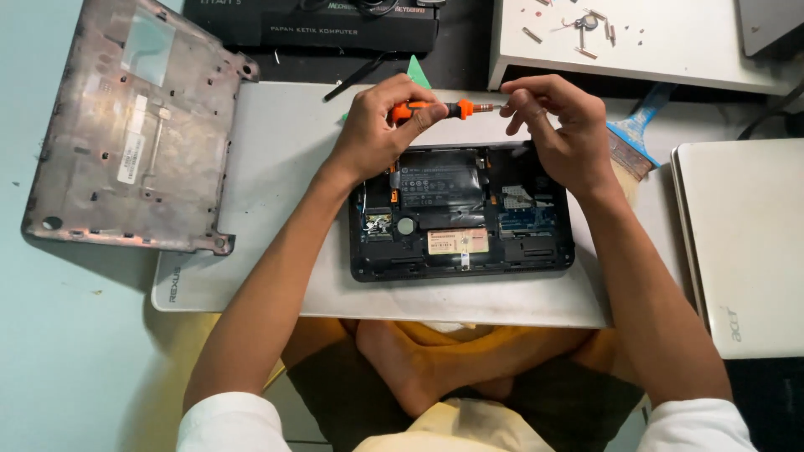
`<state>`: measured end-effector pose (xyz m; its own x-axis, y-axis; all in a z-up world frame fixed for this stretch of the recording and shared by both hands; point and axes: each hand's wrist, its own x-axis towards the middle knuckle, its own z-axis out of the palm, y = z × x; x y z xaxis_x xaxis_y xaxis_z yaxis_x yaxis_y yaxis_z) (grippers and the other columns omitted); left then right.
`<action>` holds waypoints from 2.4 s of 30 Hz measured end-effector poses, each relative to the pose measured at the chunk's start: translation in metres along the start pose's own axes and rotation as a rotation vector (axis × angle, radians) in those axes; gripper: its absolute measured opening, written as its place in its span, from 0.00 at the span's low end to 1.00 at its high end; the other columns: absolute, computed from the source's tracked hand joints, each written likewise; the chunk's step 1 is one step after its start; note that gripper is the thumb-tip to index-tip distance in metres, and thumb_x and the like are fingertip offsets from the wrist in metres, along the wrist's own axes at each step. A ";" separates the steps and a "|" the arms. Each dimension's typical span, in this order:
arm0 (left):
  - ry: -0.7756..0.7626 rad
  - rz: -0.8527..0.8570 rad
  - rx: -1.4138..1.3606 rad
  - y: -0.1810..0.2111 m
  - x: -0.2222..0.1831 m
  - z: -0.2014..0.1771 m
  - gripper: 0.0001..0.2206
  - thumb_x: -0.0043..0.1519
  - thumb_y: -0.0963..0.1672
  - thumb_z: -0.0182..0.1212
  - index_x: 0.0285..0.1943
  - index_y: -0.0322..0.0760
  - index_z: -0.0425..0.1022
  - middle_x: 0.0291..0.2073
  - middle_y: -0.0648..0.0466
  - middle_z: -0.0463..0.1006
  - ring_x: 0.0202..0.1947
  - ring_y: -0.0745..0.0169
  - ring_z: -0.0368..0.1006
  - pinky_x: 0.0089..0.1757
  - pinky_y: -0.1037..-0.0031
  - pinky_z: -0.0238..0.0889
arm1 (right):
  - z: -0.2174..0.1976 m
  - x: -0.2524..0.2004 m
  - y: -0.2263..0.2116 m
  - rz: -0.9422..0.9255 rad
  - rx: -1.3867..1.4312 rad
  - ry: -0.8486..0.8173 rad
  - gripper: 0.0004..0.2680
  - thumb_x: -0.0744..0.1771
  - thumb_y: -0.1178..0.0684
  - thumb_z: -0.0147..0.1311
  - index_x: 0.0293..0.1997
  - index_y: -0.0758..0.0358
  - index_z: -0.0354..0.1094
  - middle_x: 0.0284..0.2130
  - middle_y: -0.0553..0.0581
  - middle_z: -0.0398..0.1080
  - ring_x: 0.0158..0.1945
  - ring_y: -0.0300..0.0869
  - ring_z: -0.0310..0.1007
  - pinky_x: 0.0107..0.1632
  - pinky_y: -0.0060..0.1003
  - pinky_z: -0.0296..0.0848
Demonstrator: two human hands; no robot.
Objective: Disassembling a laptop by removing its back cover and unscrewing internal components on a repair bench.
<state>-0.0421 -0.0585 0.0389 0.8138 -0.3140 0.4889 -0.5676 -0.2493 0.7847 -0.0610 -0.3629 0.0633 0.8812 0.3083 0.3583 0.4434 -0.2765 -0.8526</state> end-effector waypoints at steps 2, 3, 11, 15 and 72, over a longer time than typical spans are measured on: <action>-0.014 -0.015 -0.003 -0.001 -0.001 -0.001 0.13 0.77 0.49 0.71 0.52 0.34 0.90 0.42 0.55 0.83 0.31 0.69 0.67 0.33 0.74 0.60 | -0.001 0.000 -0.003 -0.108 -0.088 -0.042 0.05 0.80 0.63 0.61 0.63 0.76 0.78 0.44 0.63 0.83 0.43 0.45 0.83 0.45 0.34 0.78; -0.018 -0.019 -0.005 0.000 -0.002 -0.001 0.13 0.77 0.49 0.71 0.52 0.34 0.90 0.42 0.55 0.83 0.31 0.69 0.67 0.33 0.74 0.60 | -0.001 -0.002 -0.003 -0.102 -0.087 -0.041 0.05 0.80 0.63 0.61 0.63 0.76 0.78 0.44 0.63 0.83 0.43 0.45 0.83 0.45 0.34 0.78; -0.026 -0.027 0.012 0.002 -0.001 -0.002 0.16 0.77 0.50 0.72 0.51 0.32 0.90 0.42 0.55 0.82 0.32 0.68 0.68 0.35 0.73 0.61 | 0.001 -0.001 0.008 -0.226 -0.207 -0.048 0.03 0.76 0.71 0.66 0.53 0.79 0.77 0.40 0.65 0.82 0.38 0.46 0.83 0.40 0.35 0.74; -0.023 -0.009 0.034 0.002 -0.001 0.000 0.14 0.77 0.49 0.72 0.51 0.34 0.90 0.42 0.56 0.84 0.32 0.68 0.69 0.35 0.74 0.62 | 0.004 -0.005 0.018 -0.122 -0.223 -0.014 0.04 0.79 0.64 0.57 0.50 0.75 0.75 0.28 0.56 0.72 0.28 0.39 0.64 0.32 0.34 0.60; -0.285 0.031 0.393 -0.006 -0.010 0.006 0.06 0.72 0.49 0.79 0.50 0.48 0.91 0.39 0.61 0.80 0.40 0.64 0.74 0.42 0.66 0.70 | -0.047 -0.009 0.043 0.087 0.295 0.379 0.12 0.77 0.44 0.59 0.39 0.55 0.68 0.28 0.50 0.69 0.18 0.35 0.57 0.20 0.35 0.57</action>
<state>-0.0475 -0.0597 0.0274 0.7603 -0.5516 0.3432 -0.6401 -0.5457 0.5408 -0.0419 -0.4204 0.0416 0.9347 -0.0731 0.3479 0.3488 0.0001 -0.9372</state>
